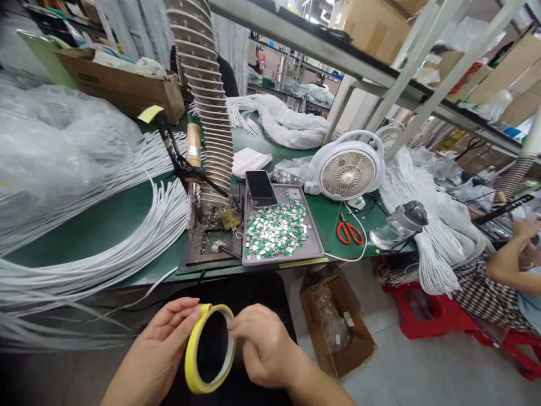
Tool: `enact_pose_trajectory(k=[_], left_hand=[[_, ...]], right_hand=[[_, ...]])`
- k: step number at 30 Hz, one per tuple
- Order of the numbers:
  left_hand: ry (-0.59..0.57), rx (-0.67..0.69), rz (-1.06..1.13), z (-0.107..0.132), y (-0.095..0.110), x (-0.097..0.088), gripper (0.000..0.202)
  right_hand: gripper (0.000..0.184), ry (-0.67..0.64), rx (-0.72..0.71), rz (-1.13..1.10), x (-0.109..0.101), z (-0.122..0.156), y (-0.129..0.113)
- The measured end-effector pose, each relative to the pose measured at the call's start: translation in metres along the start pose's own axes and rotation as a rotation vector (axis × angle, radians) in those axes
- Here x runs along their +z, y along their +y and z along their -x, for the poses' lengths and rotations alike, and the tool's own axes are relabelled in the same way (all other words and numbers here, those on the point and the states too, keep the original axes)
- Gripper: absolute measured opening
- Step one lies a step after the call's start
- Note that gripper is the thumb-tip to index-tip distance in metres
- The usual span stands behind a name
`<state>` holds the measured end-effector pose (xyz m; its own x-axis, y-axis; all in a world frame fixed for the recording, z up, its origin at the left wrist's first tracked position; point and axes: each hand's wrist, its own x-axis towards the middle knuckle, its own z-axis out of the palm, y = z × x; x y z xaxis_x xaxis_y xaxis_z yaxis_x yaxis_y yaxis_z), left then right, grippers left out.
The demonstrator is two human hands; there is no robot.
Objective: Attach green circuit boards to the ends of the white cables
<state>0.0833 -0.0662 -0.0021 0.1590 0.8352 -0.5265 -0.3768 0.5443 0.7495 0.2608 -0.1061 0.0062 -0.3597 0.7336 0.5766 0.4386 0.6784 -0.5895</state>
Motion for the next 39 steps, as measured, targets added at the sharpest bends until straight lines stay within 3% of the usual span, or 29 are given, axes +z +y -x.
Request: enact_pose_trajectory(k=[3, 7, 12, 18, 23, 29, 39], left_hand=[[0.025, 0.086, -0.107, -0.003, -0.006, -0.003, 0.058], [0.018, 0.144, -0.257, -0.003, -0.01, -0.001, 0.056], [-0.014, 0.12, -0.259, 0.0, -0.009, 0.003, 0.06], [-0.059, 0.036, -0.154, 0.002, -0.009, 0.004, 0.059], [-0.061, -0.107, 0.051, 0.005, -0.006, 0.011, 0.056], [-0.064, -0.173, 0.213, 0.005, -0.002, 0.01, 0.044], [-0.01, -0.217, 0.272, 0.006, 0.001, 0.011, 0.046]], right_hand=[[0.037, 0.109, 0.206, -0.166, 0.012, 0.0, -0.002], [0.043, 0.058, 0.38, -0.498, 0.03, -0.002, -0.001], [0.038, -0.004, 0.484, -0.371, 0.041, -0.012, -0.006], [0.032, 0.109, 0.37, -0.149, 0.046, -0.013, -0.003], [0.02, 0.172, 0.401, -0.154, 0.051, -0.011, 0.004], [0.02, 0.187, 0.438, -0.187, 0.056, -0.008, 0.008], [0.011, 0.195, 0.225, 0.031, 0.053, -0.009, 0.012]])
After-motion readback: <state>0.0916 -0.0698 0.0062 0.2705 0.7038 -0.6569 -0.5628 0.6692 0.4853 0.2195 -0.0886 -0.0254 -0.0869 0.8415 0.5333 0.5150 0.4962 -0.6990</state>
